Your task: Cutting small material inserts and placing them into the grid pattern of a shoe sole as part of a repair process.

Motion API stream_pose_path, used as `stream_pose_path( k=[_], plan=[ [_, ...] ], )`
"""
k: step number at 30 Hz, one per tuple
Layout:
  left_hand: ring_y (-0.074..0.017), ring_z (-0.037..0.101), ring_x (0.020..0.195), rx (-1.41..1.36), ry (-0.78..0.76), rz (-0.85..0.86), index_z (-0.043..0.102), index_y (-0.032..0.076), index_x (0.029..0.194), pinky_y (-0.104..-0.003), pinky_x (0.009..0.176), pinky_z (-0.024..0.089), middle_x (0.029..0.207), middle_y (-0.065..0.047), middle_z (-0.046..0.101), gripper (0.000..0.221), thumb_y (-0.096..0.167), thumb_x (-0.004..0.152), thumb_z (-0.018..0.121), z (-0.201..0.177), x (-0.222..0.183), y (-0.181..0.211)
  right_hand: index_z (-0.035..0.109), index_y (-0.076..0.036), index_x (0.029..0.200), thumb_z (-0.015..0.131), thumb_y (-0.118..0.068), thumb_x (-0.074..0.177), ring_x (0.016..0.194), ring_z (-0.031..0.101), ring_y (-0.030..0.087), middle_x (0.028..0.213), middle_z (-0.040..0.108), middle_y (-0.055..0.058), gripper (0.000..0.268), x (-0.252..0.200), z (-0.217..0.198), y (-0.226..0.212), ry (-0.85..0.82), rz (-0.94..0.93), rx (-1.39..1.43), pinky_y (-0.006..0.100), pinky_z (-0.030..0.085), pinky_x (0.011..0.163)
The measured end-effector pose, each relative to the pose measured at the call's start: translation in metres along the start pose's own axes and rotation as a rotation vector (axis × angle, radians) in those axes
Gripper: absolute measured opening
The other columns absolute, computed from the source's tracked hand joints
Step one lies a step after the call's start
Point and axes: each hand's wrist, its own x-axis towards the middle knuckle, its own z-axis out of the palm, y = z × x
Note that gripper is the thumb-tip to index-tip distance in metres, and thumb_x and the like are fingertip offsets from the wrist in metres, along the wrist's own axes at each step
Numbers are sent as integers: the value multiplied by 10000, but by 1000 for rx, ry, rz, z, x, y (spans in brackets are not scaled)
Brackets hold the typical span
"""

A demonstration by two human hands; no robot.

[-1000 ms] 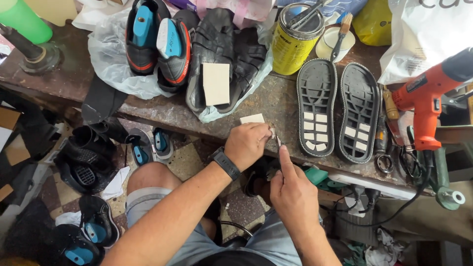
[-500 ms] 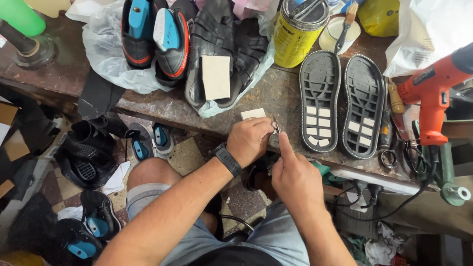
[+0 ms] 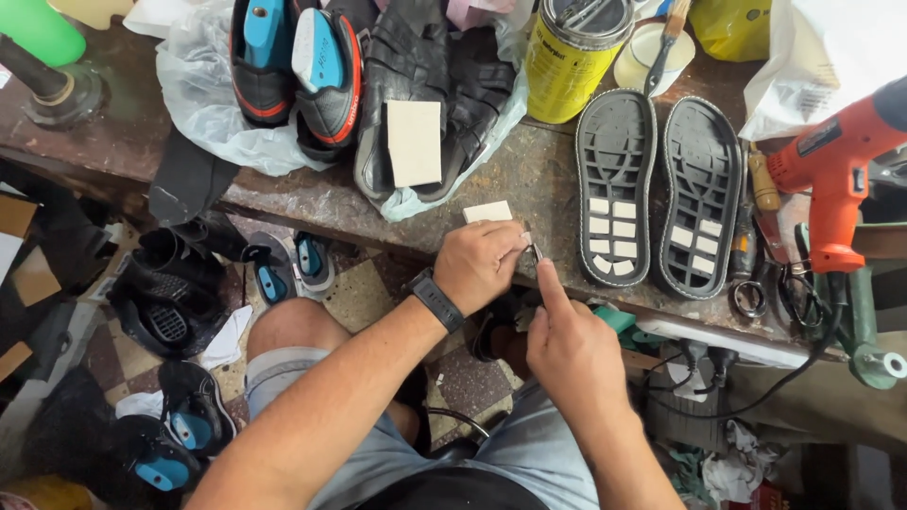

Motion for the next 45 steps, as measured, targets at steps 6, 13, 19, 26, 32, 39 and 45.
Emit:
stream_pose_path(
  k=[6, 13, 19, 26, 32, 39, 45],
  plan=[
    [-254, 694, 690, -59, -36, 53, 610, 116, 789, -385, 580, 552, 836, -21, 746, 188, -9, 923, 649, -30, 18, 27, 493, -110, 1577, 559, -137, 945, 548, 600, 458, 708, 656, 199, 636, 4, -13, -9, -179, 44, 166, 589, 438, 469],
    [-248, 622, 637, -36, -76, 25, 585, 134, 778, -387, 538, 488, 723, -5, 643, 203, 20, 946, 588, -33, 17, 30, 480, -94, 1589, 552, -120, 936, 494, 587, 446, 651, 636, 198, 657, -8, -16, -8, -193, 15, 159, 586, 459, 454],
    [-298, 707, 822, -37, -153, -7, 622, 126, 918, -429, 651, 555, 949, -58, 738, 107, 51, 979, 578, -36, 15, 28, 476, -218, 1615, 519, -227, 960, 735, 639, 526, 825, 726, 226, 656, -6, -26, -1, -320, 278, 330, 620, 461, 676],
    [-284, 694, 842, -34, -187, 9, 651, 121, 956, -418, 728, 555, 941, -53, 726, 62, 76, 952, 610, -42, 25, 36, 525, -221, 1582, 589, -230, 928, 828, 711, 503, 988, 779, 233, 657, -27, -51, 9, -203, 260, 368, 602, 526, 785],
    [-221, 731, 906, -53, -167, -55, 664, 164, 1078, -376, 783, 571, 1064, 8, 734, 112, 150, 967, 657, -29, 64, 71, 525, -186, 1557, 614, -207, 947, 1273, 702, 295, 1446, 714, 90, 618, -33, -67, 28, 70, 327, 523, 386, 533, 954],
    [-371, 732, 867, 12, -631, 221, 641, 114, 1050, -530, 716, 558, 965, -102, 753, 212, 5, 870, 618, 83, 158, 122, 442, -2, 1575, 772, -218, 894, 1020, 648, 267, 1154, 654, 144, 787, -1, -70, 90, 507, 828, 587, 405, 505, 934],
    [-376, 723, 823, 384, -984, 311, 705, 133, 1041, -522, 656, 575, 873, -93, 737, 234, -27, 903, 604, 157, 183, 134, 409, -56, 1585, 840, -172, 820, 1075, 667, 179, 1187, 674, 117, 885, 17, -55, 105, 527, 907, 729, 321, 604, 854]
  ],
)
